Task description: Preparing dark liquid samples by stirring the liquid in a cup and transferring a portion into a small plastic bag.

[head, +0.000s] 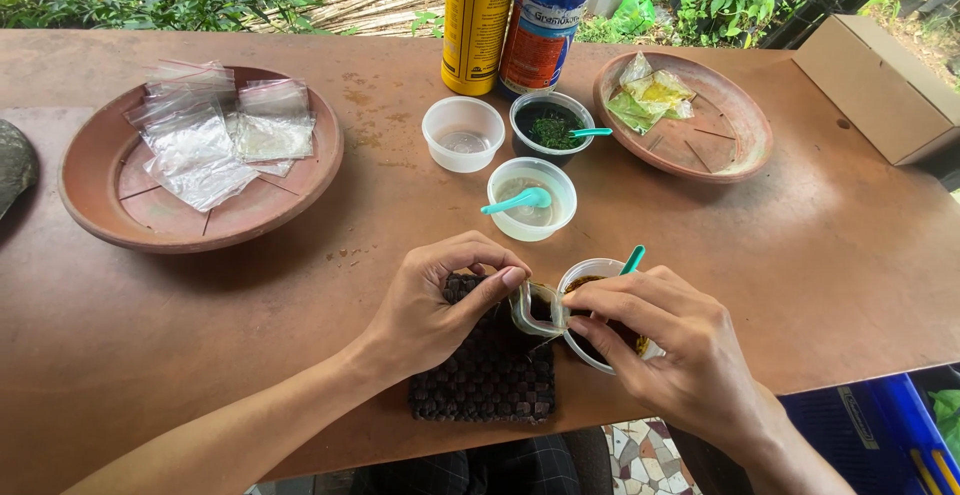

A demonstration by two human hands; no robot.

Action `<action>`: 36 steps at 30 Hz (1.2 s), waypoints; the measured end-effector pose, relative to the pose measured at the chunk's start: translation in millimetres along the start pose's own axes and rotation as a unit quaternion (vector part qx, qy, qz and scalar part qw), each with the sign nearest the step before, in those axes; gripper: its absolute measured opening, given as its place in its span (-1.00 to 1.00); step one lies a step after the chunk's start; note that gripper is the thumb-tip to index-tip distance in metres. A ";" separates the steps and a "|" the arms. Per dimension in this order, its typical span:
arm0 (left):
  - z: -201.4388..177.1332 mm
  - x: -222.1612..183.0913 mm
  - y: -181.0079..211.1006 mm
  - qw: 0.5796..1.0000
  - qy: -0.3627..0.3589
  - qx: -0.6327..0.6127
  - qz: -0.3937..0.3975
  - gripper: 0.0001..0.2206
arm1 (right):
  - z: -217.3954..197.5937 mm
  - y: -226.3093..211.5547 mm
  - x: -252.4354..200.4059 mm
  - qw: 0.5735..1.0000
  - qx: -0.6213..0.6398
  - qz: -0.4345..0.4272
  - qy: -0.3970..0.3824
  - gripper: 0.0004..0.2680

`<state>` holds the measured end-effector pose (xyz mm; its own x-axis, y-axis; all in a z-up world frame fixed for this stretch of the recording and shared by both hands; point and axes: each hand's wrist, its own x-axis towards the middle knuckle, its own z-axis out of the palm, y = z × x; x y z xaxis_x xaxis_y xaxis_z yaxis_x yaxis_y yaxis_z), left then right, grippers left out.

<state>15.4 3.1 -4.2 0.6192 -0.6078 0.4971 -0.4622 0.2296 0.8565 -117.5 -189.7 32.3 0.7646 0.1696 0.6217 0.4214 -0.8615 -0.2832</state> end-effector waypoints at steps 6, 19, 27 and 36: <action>0.9 -0.2 -2.3 1.000 0.008 0.013 0.012 -0.88 | 4.4 -18.0 -13.9 0.995 0.002 0.092 0.049 -0.76; 2.8 -1.7 -4.7 1.000 0.022 0.003 0.001 -0.86 | 33.4 -39.7 -16.7 0.972 -0.030 0.162 0.165 -0.75; 1.4 -1.8 0.6 1.000 0.029 0.008 -0.007 -0.85 | 30.9 -35.2 -13.9 0.960 0.013 0.228 0.159 -0.77; 3.0 -1.5 -2.2 0.999 0.037 0.020 0.004 -0.86 | 29.9 -32.7 -8.9 0.955 0.018 0.262 0.140 -0.76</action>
<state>13.6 1.3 -7.3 0.6604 -0.5481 0.5133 -0.4906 0.2026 0.8475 -123.5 -148.8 14.2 0.7173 -0.4185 0.5571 0.0368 -0.7756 -0.6301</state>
